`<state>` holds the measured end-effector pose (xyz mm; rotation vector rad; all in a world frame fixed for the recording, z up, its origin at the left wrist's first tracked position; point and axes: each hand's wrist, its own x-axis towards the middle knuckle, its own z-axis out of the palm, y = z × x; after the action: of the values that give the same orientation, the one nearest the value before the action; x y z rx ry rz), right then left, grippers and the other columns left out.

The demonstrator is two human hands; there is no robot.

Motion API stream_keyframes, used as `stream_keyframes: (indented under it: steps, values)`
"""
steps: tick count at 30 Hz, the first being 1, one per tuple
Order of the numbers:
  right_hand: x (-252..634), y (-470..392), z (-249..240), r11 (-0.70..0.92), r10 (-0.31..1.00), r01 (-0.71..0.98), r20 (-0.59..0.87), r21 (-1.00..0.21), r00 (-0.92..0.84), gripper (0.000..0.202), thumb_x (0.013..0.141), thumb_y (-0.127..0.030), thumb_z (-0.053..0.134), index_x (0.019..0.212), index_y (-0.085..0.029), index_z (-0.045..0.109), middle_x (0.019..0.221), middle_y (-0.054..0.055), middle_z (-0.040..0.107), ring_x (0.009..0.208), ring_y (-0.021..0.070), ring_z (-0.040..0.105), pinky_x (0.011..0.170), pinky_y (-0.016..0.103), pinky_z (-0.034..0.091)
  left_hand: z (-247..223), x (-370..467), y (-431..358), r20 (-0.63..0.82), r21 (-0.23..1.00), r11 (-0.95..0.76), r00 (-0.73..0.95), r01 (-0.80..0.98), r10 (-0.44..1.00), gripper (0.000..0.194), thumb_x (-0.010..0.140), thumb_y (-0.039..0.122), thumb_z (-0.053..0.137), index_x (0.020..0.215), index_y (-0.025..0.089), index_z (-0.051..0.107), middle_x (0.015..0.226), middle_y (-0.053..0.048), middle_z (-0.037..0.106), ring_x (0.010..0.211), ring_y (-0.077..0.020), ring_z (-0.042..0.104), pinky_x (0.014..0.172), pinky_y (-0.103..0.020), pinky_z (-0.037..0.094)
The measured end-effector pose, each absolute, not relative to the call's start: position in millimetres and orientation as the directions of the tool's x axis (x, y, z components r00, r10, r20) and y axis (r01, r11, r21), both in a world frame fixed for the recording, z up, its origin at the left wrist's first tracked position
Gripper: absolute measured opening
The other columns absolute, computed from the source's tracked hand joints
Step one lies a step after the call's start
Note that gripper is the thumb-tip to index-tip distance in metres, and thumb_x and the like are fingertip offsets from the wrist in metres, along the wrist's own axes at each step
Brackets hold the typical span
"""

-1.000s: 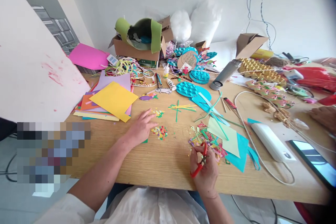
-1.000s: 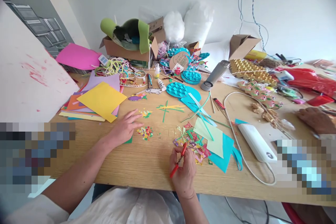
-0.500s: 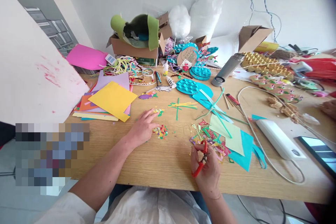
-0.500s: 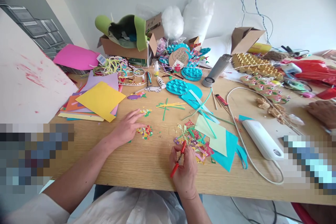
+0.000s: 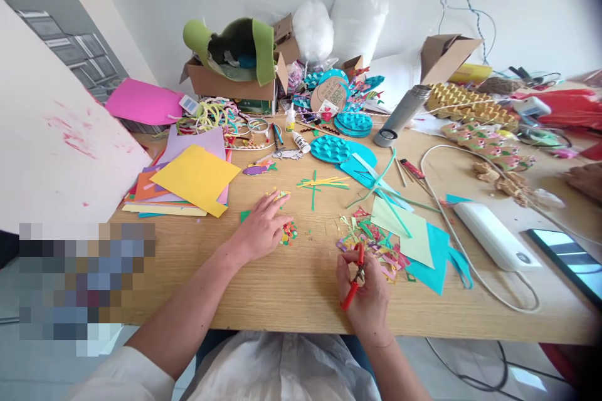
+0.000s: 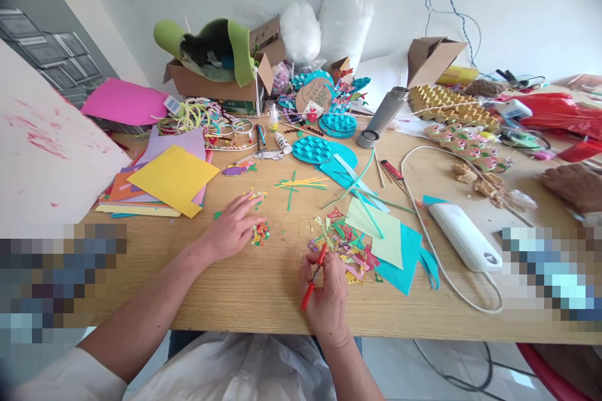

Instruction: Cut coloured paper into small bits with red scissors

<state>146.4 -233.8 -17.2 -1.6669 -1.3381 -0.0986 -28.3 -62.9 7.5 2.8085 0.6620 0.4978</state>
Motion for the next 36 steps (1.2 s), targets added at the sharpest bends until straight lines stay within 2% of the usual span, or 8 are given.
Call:
stream_keyframes:
  steps: [8, 14, 21, 27, 33, 36]
  values:
    - [146.0, -235.0, -17.6, 0.069, 0.714, 0.794, 0.585, -0.604, 0.383, 0.01, 0.083, -0.013, 0.056, 0.089, -0.02, 0.051, 0.08, 0.002, 0.057, 0.072, 0.0165, 0.055, 0.068, 0.031, 0.042, 4.5, -21.6, -64.0, 0.24, 0.272, -0.883, 0.862, 0.383, 0.447, 0.032, 0.087, 0.018, 0.044, 0.109, 0.022, 0.067, 0.146, -0.008, 0.037, 0.139, -0.0273, 0.022, 0.112, -0.051, 0.022]
    - [145.7, -233.3, -18.6, 0.099, 0.723, 0.789, 0.588, -0.606, 0.361, 0.011, 0.083, -0.011, 0.055, 0.09, -0.02, 0.051, 0.083, 0.002, 0.057, 0.077, 0.0171, 0.056, 0.071, 0.031, 0.042, 6.7, -20.5, -61.7, 0.206, 0.283, -0.849, 0.836, 0.447, 0.509, 0.037, 0.091, 0.024, 0.04, 0.12, 0.021, 0.061, 0.145, -0.009, 0.038, 0.138, -0.0273, 0.024, 0.112, -0.051, 0.023]
    - [146.6, -234.9, -19.0, 0.093, 0.745, 0.777, 0.561, -0.623, 0.361, 0.012, 0.083, -0.01, 0.055, 0.089, -0.02, 0.05, 0.083, 0.002, 0.056, 0.075, 0.0162, 0.055, 0.07, 0.031, 0.041, 9.3, -20.7, -62.6, 0.228, 0.313, -0.87, 0.86, 0.38, 0.457, 0.032, 0.09, 0.026, 0.041, 0.106, 0.024, 0.069, 0.146, -0.006, 0.037, 0.139, -0.028, 0.022, 0.111, -0.052, 0.022]
    - [146.4, -233.6, -19.3, 0.084, 0.752, 0.779, 0.553, -0.621, 0.36, 0.012, 0.083, -0.01, 0.054, 0.088, -0.02, 0.05, 0.082, 0.002, 0.056, 0.076, 0.0167, 0.055, 0.071, 0.031, 0.041, 5.1, -21.8, -59.2, 0.215, 0.293, -0.839, 0.823, 0.459, 0.526, 0.038, 0.093, 0.03, 0.037, 0.122, 0.024, 0.06, 0.146, -0.007, 0.038, 0.138, -0.027, 0.023, 0.111, -0.052, 0.023]
    - [146.5, -234.3, -18.7, 0.08, 0.759, 0.787, 0.549, -0.612, 0.35, 0.012, 0.083, -0.011, 0.054, 0.089, -0.02, 0.05, 0.082, 0.002, 0.056, 0.078, 0.0177, 0.055, 0.072, 0.032, 0.041, 11.2, -23.1, -61.0, 0.213, 0.311, -0.859, 0.851, 0.406, 0.479, 0.037, 0.093, 0.032, 0.036, 0.105, 0.025, 0.07, 0.148, -0.004, 0.035, 0.139, -0.0274, 0.021, 0.112, -0.05, 0.023]
    - [146.0, -234.5, -18.5, 0.076, 0.762, 0.789, 0.546, -0.61, 0.348, 0.011, 0.084, -0.012, 0.054, 0.089, -0.02, 0.05, 0.082, 0.002, 0.056, 0.078, 0.0178, 0.056, 0.071, 0.032, 0.041, 9.1, -22.0, -60.9, 0.204, 0.306, -0.847, 0.84, 0.434, 0.504, 0.038, 0.094, 0.033, 0.035, 0.106, 0.026, 0.07, 0.147, -0.004, 0.035, 0.139, -0.0275, 0.021, 0.112, -0.051, 0.022]
